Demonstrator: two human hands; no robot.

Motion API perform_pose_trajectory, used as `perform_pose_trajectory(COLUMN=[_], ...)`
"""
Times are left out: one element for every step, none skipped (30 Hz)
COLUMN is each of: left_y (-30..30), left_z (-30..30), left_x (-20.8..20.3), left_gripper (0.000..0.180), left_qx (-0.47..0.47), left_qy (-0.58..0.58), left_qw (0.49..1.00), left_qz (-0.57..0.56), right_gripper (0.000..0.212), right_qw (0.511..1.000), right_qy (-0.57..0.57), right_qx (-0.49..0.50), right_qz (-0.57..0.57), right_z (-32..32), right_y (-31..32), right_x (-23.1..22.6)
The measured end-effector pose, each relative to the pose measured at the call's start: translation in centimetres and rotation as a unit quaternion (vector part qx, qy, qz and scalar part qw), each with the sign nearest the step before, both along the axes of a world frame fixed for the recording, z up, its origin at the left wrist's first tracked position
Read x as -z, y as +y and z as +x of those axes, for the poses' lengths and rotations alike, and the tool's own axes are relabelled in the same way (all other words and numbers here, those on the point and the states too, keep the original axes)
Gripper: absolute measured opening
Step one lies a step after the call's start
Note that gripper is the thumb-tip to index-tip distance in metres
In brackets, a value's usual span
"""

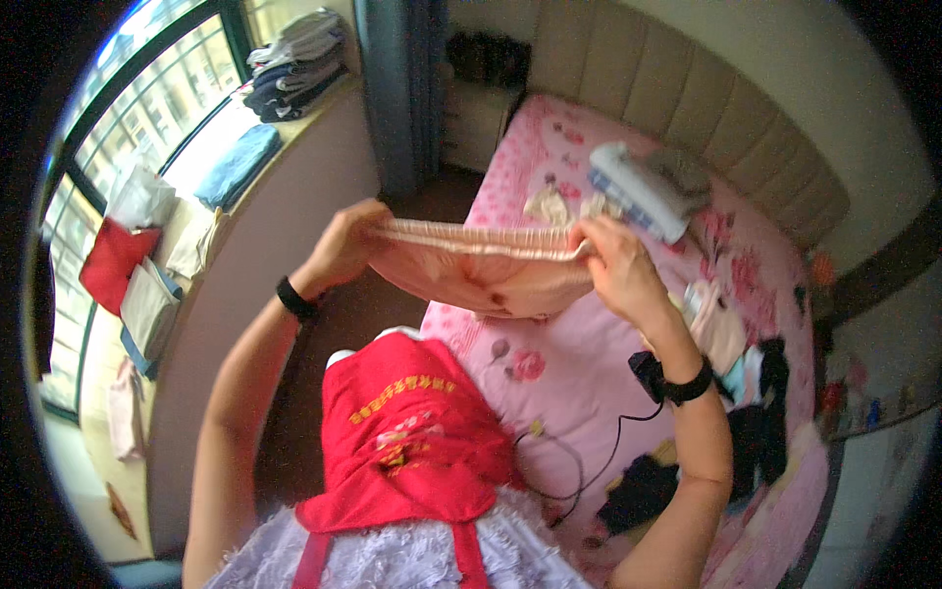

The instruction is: Folding a pair of light pink pants on a bed.

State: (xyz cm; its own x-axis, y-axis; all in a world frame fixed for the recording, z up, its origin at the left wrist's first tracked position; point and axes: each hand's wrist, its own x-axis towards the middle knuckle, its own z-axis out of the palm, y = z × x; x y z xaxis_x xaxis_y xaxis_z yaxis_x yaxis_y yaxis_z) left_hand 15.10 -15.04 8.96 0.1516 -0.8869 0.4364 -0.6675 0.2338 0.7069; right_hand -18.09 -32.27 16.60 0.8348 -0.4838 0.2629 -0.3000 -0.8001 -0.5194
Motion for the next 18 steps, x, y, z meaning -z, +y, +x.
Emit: perform_pose_trajectory(left_y=[-0.3,-0.4,-0.8,-0.8,-0.5,-0.7,-1.4,-0.8,0.0,0.8,1.5,2.1,3.9,5.9,6.8,7.6,8.3,9.2], left_z=[1.0,1.6,1.8,3.3,3.9,5.7,7.7,8.3,9.0,12.3,13.5,11.4,13.0,14.4,14.0,13.6,13.1,13.1], left_x=[-2.5,-5.1,-7.8,-10.5,-13.1,-15.4,-17.1,-20.3,-23.2,-25.4,-27.2,-29.7,-31.6,-33.4,-34.8,-36.3,-37.4,-38.2], left_gripper=[0.023,0.023,0.023,0.024,0.024,0.025,0.023,0.023,0.023,0.026,0.029,0.017,0.024,0.032,0.032,0.031,0.029,0.029], left_qx=[-0.016,-0.040,-0.071,-0.103,-0.110,-0.137,-0.175,-0.225,-0.219,-0.285,-0.275,-0.331,-0.243,-0.150,-0.156,-0.174,-0.193,-0.204], left_qy=[0.003,0.015,-0.004,-0.082,-0.029,-0.100,-0.133,-0.189,-0.201,-0.282,-0.262,-0.181,-0.098,-0.015,-0.025,-0.037,-0.049,-0.060], left_qw=[0.999,0.997,0.991,0.980,0.982,0.965,0.941,0.924,0.922,0.883,0.875,0.909,0.942,0.960,0.957,0.953,0.948,0.944], left_qz=[-0.037,-0.062,-0.117,-0.147,-0.148,-0.199,-0.258,-0.243,-0.247,-0.245,-0.301,-0.178,-0.210,-0.238,-0.243,-0.246,-0.248,-0.253], right_gripper=[0.021,0.021,0.021,0.022,0.021,0.021,0.023,0.026,0.029,0.033,0.021,0.024,0.024,0.020,0.016,0.016,0.015,0.014], right_qw=[0.990,0.960,0.939,0.915,0.890,0.862,0.798,0.725,0.711,0.699,0.683,0.665,0.661,0.701,0.735,0.730,0.744,0.756], right_qy=[-0.028,-0.057,-0.061,-0.071,-0.062,-0.056,-0.099,-0.139,-0.149,-0.168,-0.171,-0.166,-0.183,-0.223,-0.257,-0.269,-0.263,-0.260], right_qx=[-0.029,-0.054,-0.053,-0.057,-0.045,-0.030,-0.034,-0.034,-0.023,-0.018,0.006,0.038,0.035,0.008,-0.017,-0.019,0.043,0.101], right_qz=[-0.137,-0.268,-0.334,-0.394,-0.449,-0.503,-0.594,-0.674,-0.687,-0.695,-0.710,-0.727,-0.727,-0.678,-0.628,-0.628,-0.613,-0.592], right_z=[1.5,3.1,4.1,5.7,6.9,8.1,9.1,10.1,11.5,13.0,14.2,14.8,15.8,16.8,17.7,18.4,19.3,20.3], right_y=[-0.9,-1.6,-2.1,-2.4,-2.5,-2.6,-4.3,-5.9,-5.7,-4.0,-1.9,-0.6,0.4,1.3,1.4,1.4,1.4,1.4], right_x=[-3.0,-5.9,-9.2,-12.5,-16.0,-19.2,-22.0,-24.5,-27.1,-29.5,-31.4,-32.8,-33.9,-34.9,-36.0,-36.7,-37.1,-37.5])
